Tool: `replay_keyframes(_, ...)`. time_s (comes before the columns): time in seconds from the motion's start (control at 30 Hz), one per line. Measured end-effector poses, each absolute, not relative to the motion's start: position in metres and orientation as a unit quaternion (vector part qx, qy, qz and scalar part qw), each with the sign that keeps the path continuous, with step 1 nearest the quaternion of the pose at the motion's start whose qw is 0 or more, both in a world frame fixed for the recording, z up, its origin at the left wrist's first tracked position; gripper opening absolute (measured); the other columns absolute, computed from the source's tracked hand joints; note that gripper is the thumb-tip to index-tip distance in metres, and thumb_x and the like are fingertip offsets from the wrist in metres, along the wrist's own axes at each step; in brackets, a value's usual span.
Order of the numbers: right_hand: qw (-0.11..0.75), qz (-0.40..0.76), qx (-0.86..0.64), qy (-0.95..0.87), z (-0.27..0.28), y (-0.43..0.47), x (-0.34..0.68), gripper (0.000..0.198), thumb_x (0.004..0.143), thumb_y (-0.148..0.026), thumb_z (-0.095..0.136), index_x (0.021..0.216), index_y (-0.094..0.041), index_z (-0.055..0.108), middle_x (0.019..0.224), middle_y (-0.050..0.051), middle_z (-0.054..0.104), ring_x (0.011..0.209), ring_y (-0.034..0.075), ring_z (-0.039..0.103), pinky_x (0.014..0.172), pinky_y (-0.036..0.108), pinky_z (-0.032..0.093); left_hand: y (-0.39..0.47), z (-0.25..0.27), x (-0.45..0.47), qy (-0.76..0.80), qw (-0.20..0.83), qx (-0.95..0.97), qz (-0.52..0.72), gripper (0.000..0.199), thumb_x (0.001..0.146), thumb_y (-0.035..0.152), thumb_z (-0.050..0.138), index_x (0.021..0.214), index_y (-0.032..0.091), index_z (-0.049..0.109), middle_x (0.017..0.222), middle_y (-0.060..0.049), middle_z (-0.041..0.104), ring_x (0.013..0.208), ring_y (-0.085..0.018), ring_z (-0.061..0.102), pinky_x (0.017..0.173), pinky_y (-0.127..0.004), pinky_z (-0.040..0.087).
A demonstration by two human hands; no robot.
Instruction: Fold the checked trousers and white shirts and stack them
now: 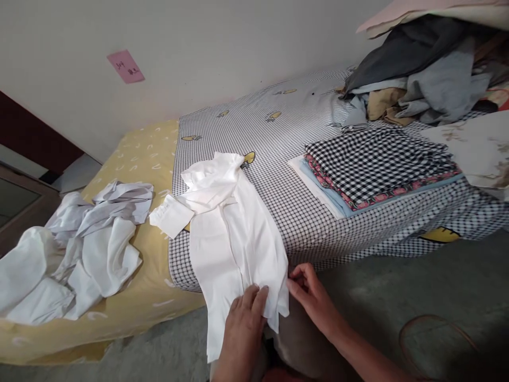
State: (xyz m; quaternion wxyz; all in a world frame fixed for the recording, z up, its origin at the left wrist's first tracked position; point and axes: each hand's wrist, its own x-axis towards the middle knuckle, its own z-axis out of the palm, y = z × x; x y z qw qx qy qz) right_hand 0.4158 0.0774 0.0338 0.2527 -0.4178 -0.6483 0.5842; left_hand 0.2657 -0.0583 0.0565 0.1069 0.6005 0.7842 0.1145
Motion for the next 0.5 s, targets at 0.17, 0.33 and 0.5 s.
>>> replay_keyframes(0.17, 0.276, 0.401, -0.375, -0.789, 0.038, 0.052, 0.419, 0.015, 0.073, -0.018, 0.062, 0.085, -0.024, 0.055, 0.099, 0.006, 0.062, 0.098, 0.025, 0.058, 0.086, 0.039, 0.047, -0.047, 0.068, 0.260, 0.813, 0.159, 0.536, 0.166, 0.037, 0.090, 0.007, 0.043, 0.112, 0.023, 0.068, 0.107, -0.006, 0.075, 0.098, -0.024, 0.071, 0.086, -0.042, 0.058)
replay_keyframes(0.33, 0.307, 0.400, -0.405, -0.763, 0.040, 0.048, 0.424, 0.018, 0.090, -0.023, 0.046, 0.072, -0.025, 0.043, 0.070, -0.002, 0.051, 0.067, 0.016, 0.052, 0.065, 0.027, 0.044, -0.048, 0.064, 0.261, 0.829, 0.136, 0.491, 0.230, 0.032, 0.091, 0.009, 0.043, 0.108, 0.022, 0.066, 0.107, -0.006, 0.073, 0.093, -0.023, 0.070, 0.083, -0.039, 0.058)
replay_keyframes(0.5, 0.299, 0.433, -0.407, -0.747, 0.036, 0.037, 0.448, 0.022, 0.092, -0.033, 0.047, 0.072, -0.025, 0.048, 0.067, -0.002, 0.053, 0.063, 0.015, 0.053, 0.061, 0.025, 0.047, -0.060, 0.035, 0.270, 0.774, -0.008, 0.572, 0.270, 0.042, 0.081, 0.000, 0.047, 0.111, 0.023, 0.065, 0.128, -0.010, 0.065, 0.104, -0.022, 0.067, 0.086, -0.038, 0.058)
